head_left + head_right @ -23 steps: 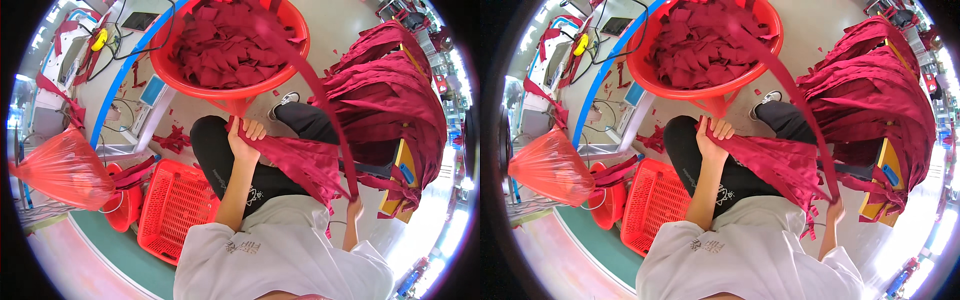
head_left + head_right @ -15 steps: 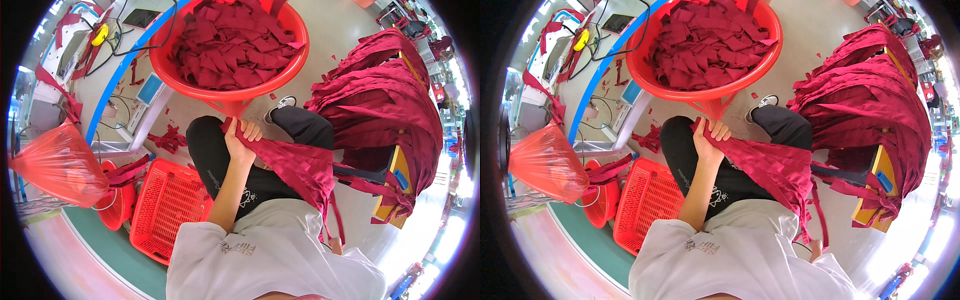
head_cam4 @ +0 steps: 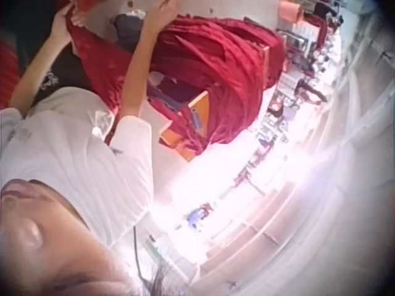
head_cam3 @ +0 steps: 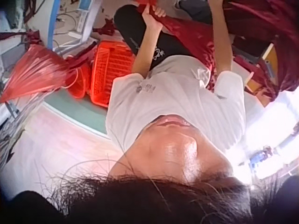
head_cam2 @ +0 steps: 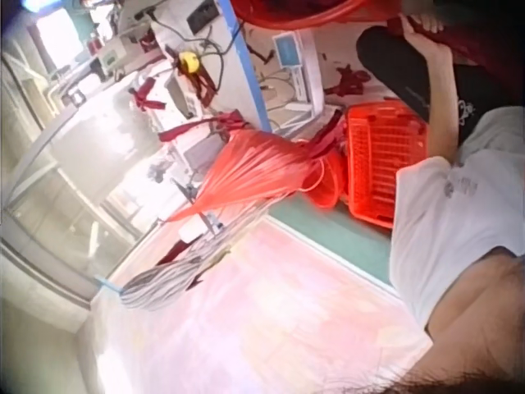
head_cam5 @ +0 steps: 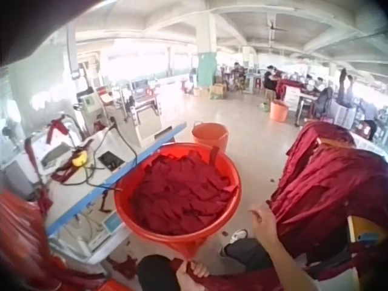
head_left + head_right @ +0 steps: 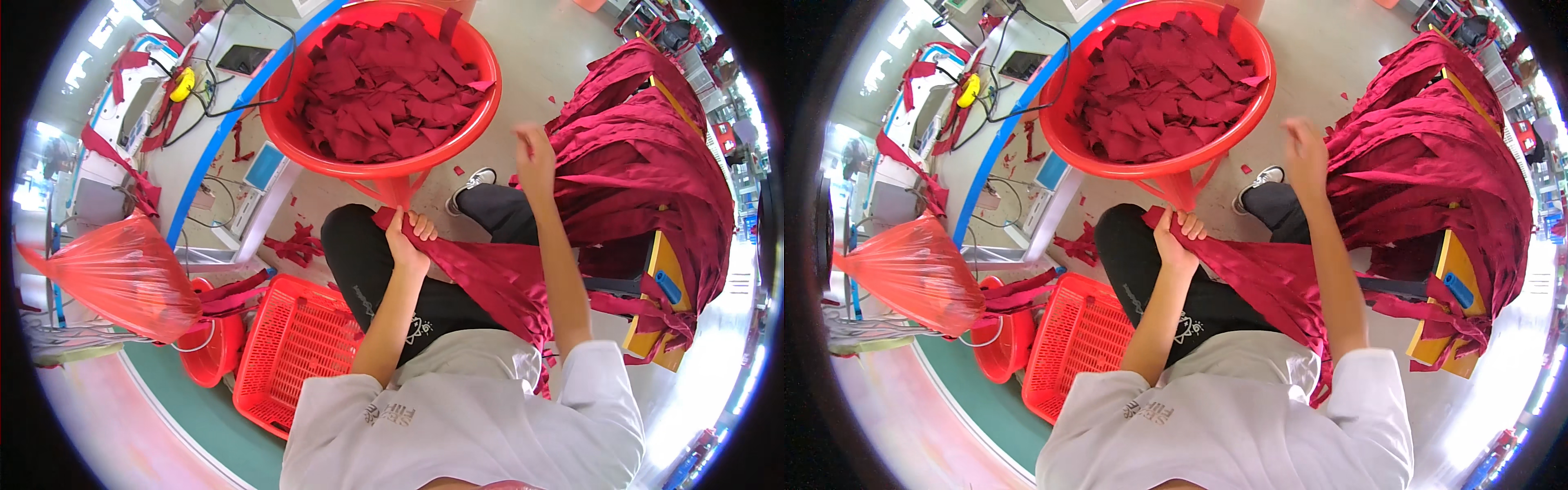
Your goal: Sort and organize long strips of red fabric in a workshop or factory environment.
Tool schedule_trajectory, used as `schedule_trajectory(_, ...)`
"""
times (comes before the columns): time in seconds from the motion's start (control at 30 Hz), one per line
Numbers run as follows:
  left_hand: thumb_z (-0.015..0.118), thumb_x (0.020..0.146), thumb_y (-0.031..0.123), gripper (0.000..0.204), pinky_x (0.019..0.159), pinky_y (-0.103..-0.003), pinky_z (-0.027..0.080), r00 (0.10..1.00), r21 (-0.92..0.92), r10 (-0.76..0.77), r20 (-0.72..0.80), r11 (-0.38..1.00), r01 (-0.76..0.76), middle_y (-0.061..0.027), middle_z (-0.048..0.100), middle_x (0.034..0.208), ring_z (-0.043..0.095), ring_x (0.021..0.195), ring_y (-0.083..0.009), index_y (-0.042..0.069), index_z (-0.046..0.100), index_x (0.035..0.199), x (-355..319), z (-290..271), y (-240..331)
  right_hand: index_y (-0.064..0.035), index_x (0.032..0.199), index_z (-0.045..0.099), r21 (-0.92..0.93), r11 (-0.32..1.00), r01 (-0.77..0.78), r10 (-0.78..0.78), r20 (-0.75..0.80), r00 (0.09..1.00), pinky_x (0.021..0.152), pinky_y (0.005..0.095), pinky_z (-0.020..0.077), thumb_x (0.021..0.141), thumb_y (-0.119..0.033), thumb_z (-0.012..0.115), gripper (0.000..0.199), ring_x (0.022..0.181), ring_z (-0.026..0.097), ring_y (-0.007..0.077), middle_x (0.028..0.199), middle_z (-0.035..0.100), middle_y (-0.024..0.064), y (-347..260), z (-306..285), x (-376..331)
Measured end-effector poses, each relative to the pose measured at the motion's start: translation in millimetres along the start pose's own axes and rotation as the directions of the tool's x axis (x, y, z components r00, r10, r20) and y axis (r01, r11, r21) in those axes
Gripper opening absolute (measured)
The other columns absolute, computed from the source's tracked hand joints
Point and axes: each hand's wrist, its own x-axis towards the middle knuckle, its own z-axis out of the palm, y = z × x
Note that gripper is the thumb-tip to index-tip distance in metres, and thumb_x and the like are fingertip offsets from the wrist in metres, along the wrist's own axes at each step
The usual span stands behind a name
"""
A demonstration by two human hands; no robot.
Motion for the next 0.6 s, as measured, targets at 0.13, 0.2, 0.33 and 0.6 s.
schedule_trajectory(0.13,0.040,0.100,0.037,0.039,0.055,-0.029,0.032,0.999,0.049,0.023,-0.040,0.999,-0.021,0.0019,0.037,0.056,0.035,0.052,-0.0130,0.013,0.041,0.068,-4,0,-3,0.0001,0.100,0.068,-0.203,0.962,0.185,-0.167,0.103,0.981,0.101,0.0420,0.0426,0.077,0.005,0.050,0.029,0.115,0.055,0.0339,0.129,0.057,0.0161,25,46,70)
schedule_trajectory(0.2,0.040,0.100,0.037,0.039,0.055,-0.029,0.032,0.999,0.059,0.029,-0.046,0.998,-0.026,0.0019,0.037,0.056,0.036,0.052,-0.0130,0.014,0.041,0.068,-6,0,-3,0.0032,0.099,0.068,-0.319,0.903,0.287,-0.199,0.283,0.938,0.105,0.0420,0.0406,0.077,0.002,0.049,0.029,0.119,0.053,0.0334,0.135,0.052,0.0175,36,54,81)
schedule_trajectory(0.33,0.040,0.100,0.037,0.039,0.056,-0.030,0.033,0.999,0.075,0.033,-0.041,0.997,-0.030,0.0018,0.036,0.056,0.036,0.052,-0.0132,0.014,0.041,0.068,-5,-1,-4,0.0039,0.126,0.054,-0.237,0.940,0.244,-0.184,0.252,0.950,0.106,0.0423,0.0394,0.080,0.001,0.047,0.047,0.121,0.050,0.0354,0.141,0.045,0.0201,42,56,89)
schedule_trajectory(0.6,0.042,0.098,0.035,0.036,0.056,-0.030,0.033,0.998,0.087,0.034,-0.044,0.996,-0.030,0.0019,0.036,0.058,0.036,0.052,-0.0131,0.013,0.041,0.069,-6,-1,-4,-0.0001,0.112,0.054,-0.714,0.696,0.080,-0.469,-0.368,0.803,0.108,0.0488,0.0315,0.089,-0.023,0.062,0.034,0.125,0.045,0.0355,0.138,0.045,0.0199,-71,-112,83)
